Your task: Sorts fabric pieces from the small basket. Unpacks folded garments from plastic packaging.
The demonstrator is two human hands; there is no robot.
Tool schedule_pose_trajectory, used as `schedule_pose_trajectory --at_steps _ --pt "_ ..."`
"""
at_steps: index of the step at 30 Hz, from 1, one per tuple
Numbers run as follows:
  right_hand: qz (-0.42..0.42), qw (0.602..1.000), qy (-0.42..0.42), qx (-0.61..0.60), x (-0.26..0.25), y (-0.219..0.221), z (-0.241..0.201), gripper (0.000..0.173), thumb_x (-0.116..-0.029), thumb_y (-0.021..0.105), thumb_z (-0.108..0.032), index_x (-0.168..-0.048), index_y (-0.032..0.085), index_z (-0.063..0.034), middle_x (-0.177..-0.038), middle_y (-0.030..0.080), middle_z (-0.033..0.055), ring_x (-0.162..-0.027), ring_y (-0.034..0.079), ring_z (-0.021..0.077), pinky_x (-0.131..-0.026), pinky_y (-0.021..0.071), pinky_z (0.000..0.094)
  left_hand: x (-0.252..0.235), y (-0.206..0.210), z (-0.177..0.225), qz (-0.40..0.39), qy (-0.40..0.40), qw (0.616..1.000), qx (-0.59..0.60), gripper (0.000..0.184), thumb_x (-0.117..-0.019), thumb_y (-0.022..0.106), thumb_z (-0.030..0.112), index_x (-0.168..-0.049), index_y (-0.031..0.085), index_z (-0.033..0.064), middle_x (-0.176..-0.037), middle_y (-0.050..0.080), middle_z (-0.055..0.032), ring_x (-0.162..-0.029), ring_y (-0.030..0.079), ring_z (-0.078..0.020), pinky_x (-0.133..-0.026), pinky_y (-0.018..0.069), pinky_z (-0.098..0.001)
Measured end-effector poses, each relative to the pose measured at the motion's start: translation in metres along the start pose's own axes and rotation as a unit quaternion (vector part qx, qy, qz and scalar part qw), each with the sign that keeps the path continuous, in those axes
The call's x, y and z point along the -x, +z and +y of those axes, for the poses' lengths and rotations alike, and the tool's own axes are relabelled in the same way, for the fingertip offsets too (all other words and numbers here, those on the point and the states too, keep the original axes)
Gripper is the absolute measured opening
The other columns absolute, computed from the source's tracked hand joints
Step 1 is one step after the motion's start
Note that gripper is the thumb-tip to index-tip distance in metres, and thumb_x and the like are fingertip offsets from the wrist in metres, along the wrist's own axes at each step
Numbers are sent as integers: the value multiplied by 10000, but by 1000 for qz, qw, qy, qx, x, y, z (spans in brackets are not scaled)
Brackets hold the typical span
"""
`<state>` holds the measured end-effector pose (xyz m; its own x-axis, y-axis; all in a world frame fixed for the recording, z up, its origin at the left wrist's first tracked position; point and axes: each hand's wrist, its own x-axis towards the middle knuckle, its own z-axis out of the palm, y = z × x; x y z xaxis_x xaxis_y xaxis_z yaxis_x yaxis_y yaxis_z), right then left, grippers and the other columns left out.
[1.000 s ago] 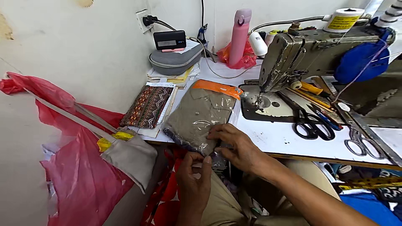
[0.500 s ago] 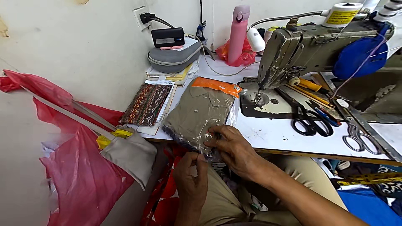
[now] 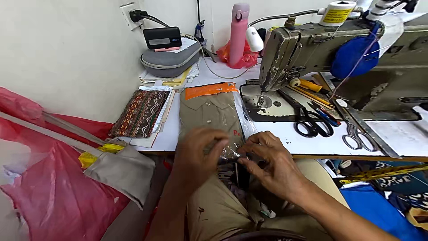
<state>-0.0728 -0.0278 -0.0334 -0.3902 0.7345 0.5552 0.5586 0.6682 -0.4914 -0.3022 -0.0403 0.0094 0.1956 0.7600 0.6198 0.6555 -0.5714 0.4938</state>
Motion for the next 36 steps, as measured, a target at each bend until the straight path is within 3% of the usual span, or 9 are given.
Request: schedule_pose_trajectory --at_steps 3,6,11,18,23,25,27,30,36 --pt "20 999 22 11 -2 9 -8 260 -905 702 -466 -936 788 -222 -879 654 -76 -881 596 108 -809 462 374 -39 11 -18 -175 -21 984 -34 260 -884 781 330 -1125 778 233 -1079 674 7 -1038 605 -204 -853 521 -420" --pt "-5 996 93 -2 -4 13 -9 173 -898 697 -385 -908 772 -229 -831 666 -97 -854 624 101 -800 476 397 -57 20 -17 -253 -67 962 -80 415 -777 885 361 -1163 761 274 -1061 633 13 -1022 596 -188 -819 530 -413" --pt "-38 985 147 -84 -8 13 -10 119 -943 664 -255 -887 750 -193 -803 638 -93 -844 609 72 -827 467 373 -57 32 -12 -228 -92 960 -133 381 -775 881 356 -1117 747 254 -1054 631 -9 -967 625 -204 -740 537 -453" --pt "-88 993 -18 -72 -7 -5 -15 171 -982 601 -239 -870 726 -205 -836 611 -97 -900 571 76 -885 421 355 -74 47 -3 -185 -152 957 -164 325 -830 845 299 -1096 726 155 -1039 633 -98 -944 644 -279 -752 546 -480" --pt "-127 991 -31 25 3 -35 10 85 -906 679 -191 -974 730 -189 -878 693 -72 -875 672 113 -913 505 482 -93 22 -18 -235 -133 963 2 277 -887 797 181 -1119 707 59 -1020 672 -109 -835 638 -229 -737 541 -426" --pt "-102 994 -12 43 6 -41 11 212 -890 690 -214 -1102 689 -193 -862 692 -99 -831 681 88 -962 505 520 -91 -4 -25 -271 -98 955 71 276 -895 758 93 -1161 692 58 -1064 689 -89 -863 664 -183 -743 566 -363" --pt "-50 996 -29 64 4 -42 6 307 -916 666 -312 -1199 675 -192 -874 676 -106 -818 656 84 -908 508 490 -84 -29 -31 -293 -57 954 38 301 -865 777 64 -1159 723 103 -1115 692 -54 -975 670 -179 -804 578 -366" --pt "14 996 -68 60 -6 -34 -15 287 -975 627 -370 -1153 728 -168 -1012 711 -42 -971 654 151 -883 494 439 -66 -33 -54 -293 -36 955 -8 410 -756 869 158 -1152 780 215 -1142 668 -23 -1109 586 -237 -930 481 -483" --pt "-55 996 -38 67 -17 13 -34 313 -945 675 -400 -1127 742 -154 -1009 700 0 -974 664 190 -833 536 411 -47 7 -51 -192 -91 977 0 430 -753 893 271 -1161 764 236 -1123 605 -39 -1049 575 -222 -854 500 -444"
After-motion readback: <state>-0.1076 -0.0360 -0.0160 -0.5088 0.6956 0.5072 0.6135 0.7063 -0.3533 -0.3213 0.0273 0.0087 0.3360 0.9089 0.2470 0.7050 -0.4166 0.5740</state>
